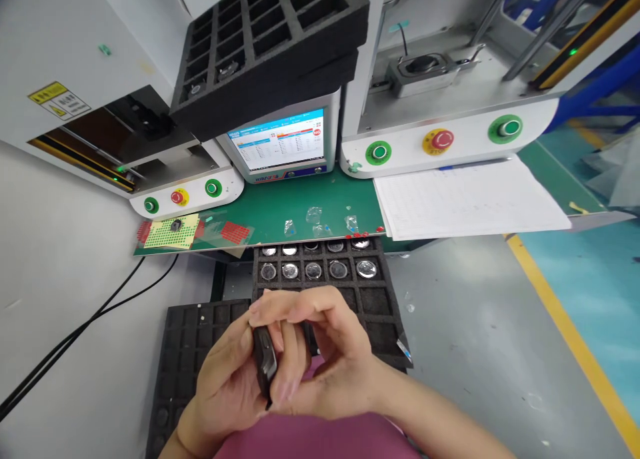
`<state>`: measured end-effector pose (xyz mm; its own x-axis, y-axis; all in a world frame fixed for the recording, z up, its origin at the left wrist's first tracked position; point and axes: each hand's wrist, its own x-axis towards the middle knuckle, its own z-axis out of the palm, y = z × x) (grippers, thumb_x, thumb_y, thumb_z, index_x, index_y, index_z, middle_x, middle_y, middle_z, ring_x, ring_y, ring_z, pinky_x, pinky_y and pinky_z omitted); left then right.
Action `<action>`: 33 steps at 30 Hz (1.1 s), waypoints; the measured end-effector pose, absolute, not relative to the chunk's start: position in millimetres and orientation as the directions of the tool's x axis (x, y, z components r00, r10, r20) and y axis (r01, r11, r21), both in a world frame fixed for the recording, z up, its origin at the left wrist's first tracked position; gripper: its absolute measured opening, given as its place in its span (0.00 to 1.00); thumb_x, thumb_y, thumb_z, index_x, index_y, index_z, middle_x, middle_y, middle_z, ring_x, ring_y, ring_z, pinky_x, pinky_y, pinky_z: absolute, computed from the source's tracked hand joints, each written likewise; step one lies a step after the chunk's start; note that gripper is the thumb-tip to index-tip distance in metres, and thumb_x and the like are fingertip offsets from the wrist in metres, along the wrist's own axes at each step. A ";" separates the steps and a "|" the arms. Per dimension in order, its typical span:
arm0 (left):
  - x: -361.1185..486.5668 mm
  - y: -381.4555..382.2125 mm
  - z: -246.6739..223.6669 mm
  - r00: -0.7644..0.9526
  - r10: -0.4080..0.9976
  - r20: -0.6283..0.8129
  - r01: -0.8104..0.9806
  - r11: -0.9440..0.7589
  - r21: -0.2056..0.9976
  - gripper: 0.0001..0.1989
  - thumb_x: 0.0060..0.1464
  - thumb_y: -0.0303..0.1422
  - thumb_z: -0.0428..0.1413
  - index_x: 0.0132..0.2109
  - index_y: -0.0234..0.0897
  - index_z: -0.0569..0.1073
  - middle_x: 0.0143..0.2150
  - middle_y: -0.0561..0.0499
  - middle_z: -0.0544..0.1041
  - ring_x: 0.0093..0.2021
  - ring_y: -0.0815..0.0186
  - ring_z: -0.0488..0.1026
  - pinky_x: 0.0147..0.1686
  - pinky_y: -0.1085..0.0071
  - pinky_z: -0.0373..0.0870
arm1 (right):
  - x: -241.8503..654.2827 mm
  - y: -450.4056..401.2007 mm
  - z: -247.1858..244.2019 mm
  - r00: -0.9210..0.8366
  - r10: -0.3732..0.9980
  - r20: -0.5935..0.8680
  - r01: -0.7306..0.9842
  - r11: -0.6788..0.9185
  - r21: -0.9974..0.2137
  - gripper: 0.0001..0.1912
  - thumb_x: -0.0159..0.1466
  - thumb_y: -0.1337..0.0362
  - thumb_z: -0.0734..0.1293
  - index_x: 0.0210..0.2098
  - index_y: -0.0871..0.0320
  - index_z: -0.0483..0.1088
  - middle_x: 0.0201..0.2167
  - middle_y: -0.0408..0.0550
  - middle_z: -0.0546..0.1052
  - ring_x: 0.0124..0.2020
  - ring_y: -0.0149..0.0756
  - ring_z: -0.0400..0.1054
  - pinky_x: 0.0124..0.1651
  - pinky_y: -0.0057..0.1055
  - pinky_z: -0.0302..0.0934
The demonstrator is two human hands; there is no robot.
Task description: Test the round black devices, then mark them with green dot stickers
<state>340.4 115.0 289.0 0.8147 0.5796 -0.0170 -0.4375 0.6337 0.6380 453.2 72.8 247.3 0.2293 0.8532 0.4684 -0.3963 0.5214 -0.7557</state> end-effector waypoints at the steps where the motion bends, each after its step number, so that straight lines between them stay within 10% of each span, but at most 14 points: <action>1: 340.7 115.2 289.3 0.815 0.579 -0.006 -0.449 0.638 0.626 0.15 0.65 0.37 0.44 0.39 0.33 0.70 0.21 0.51 0.65 0.19 0.72 0.59 0.16 0.79 0.55 | 453.0 74.1 245.8 0.225 0.847 0.481 -0.398 0.531 -0.748 0.32 0.55 0.67 0.77 0.54 0.48 0.61 0.48 0.49 0.76 0.50 0.42 0.73 0.59 0.42 0.64; 15: 336.7 121.2 274.1 0.755 0.638 -0.151 -0.425 0.652 0.628 0.16 0.62 0.42 0.51 0.32 0.34 0.70 0.20 0.53 0.63 0.19 0.73 0.55 0.15 0.78 0.49 | 440.6 91.7 228.7 0.242 0.840 0.486 -0.390 0.542 -0.744 0.28 0.57 0.63 0.76 0.52 0.46 0.62 0.48 0.46 0.74 0.51 0.35 0.70 0.57 0.35 0.65; 23: 362.8 233.9 197.3 0.305 0.900 -0.312 0.038 0.315 0.948 0.19 0.60 0.46 0.51 0.34 0.33 0.69 0.31 0.49 0.73 0.30 0.67 0.71 0.33 0.69 0.71 | 468.1 84.0 176.4 0.454 0.849 0.270 0.003 0.302 -0.953 0.21 0.63 0.64 0.70 0.54 0.45 0.64 0.55 0.49 0.72 0.53 0.34 0.71 0.57 0.30 0.66; 33: 367.8 335.2 116.2 0.132 0.986 -0.100 0.662 -0.013 0.750 0.13 0.60 0.36 0.57 0.49 0.33 0.72 0.52 0.44 0.73 0.52 0.57 0.71 0.52 0.52 0.69 | 481.0 70.0 143.0 0.505 0.851 0.146 0.172 0.067 -0.983 0.13 0.65 0.53 0.66 0.45 0.52 0.64 0.35 0.48 0.79 0.31 0.34 0.77 0.36 0.29 0.73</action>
<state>367.8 335.2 116.2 0.1319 0.9863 -0.0995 0.6618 -0.0129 0.7496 481.0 70.0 143.0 0.5046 0.8510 0.1458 0.1716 0.0666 -0.9829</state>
